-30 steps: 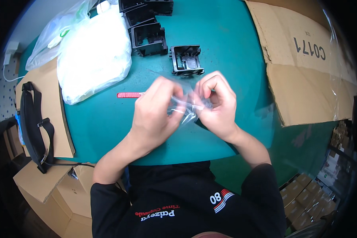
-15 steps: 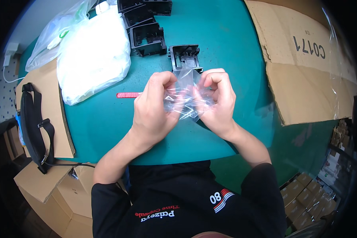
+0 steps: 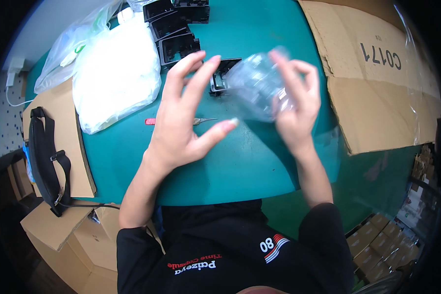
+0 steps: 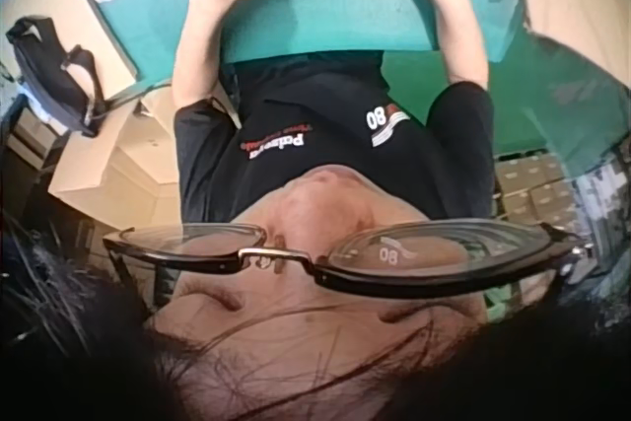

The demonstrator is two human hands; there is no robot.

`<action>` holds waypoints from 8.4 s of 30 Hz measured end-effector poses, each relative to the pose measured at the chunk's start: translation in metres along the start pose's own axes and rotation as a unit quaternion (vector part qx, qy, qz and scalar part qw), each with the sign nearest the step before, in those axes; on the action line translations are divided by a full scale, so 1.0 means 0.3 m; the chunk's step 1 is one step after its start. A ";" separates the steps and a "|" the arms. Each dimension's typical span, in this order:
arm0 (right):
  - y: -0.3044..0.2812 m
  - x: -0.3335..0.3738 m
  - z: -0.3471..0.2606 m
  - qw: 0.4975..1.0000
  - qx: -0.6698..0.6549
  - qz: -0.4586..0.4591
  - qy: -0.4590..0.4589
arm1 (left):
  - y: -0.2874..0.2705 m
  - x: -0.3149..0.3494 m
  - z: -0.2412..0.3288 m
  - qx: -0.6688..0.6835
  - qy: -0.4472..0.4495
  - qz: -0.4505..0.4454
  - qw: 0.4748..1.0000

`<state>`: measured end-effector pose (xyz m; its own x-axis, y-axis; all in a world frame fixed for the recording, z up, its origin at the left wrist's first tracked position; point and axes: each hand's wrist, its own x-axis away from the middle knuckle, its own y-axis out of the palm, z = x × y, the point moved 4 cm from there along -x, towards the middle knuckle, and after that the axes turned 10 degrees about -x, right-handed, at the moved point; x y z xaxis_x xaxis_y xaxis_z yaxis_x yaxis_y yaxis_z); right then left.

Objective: The person handles small black plastic components on a green workbench, using a red plastic tool to pry open a component. They then place the components into clear plastic bags and seal them. The person also handles a white plastic bag and stacks the packaged components.

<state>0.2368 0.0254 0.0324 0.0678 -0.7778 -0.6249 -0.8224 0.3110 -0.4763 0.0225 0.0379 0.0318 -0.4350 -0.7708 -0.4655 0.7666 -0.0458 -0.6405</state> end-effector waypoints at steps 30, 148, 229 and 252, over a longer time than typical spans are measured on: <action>0.116 0.089 0.089 0.926 -0.283 -0.128 0.216 | 0.070 0.046 -0.019 0.004 0.056 -0.015 0.998; 0.053 0.051 -0.006 0.996 0.010 0.030 -0.082 | -0.144 0.103 -0.387 -0.471 -0.176 0.005 0.864; 0.203 0.173 -0.027 0.850 -0.416 -0.169 0.275 | 0.123 0.101 -0.080 0.472 -0.307 -0.127 0.816; 0.143 0.124 -0.070 0.978 -0.177 -0.050 0.099 | 0.100 0.090 0.009 0.038 -0.097 0.021 0.994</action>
<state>0.1920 -0.0017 0.0018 0.0756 -0.8960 -0.4375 -0.9639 0.0467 -0.2622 0.0352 0.0140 0.0017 -0.3072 -0.8810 -0.3598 0.8194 -0.0527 -0.5708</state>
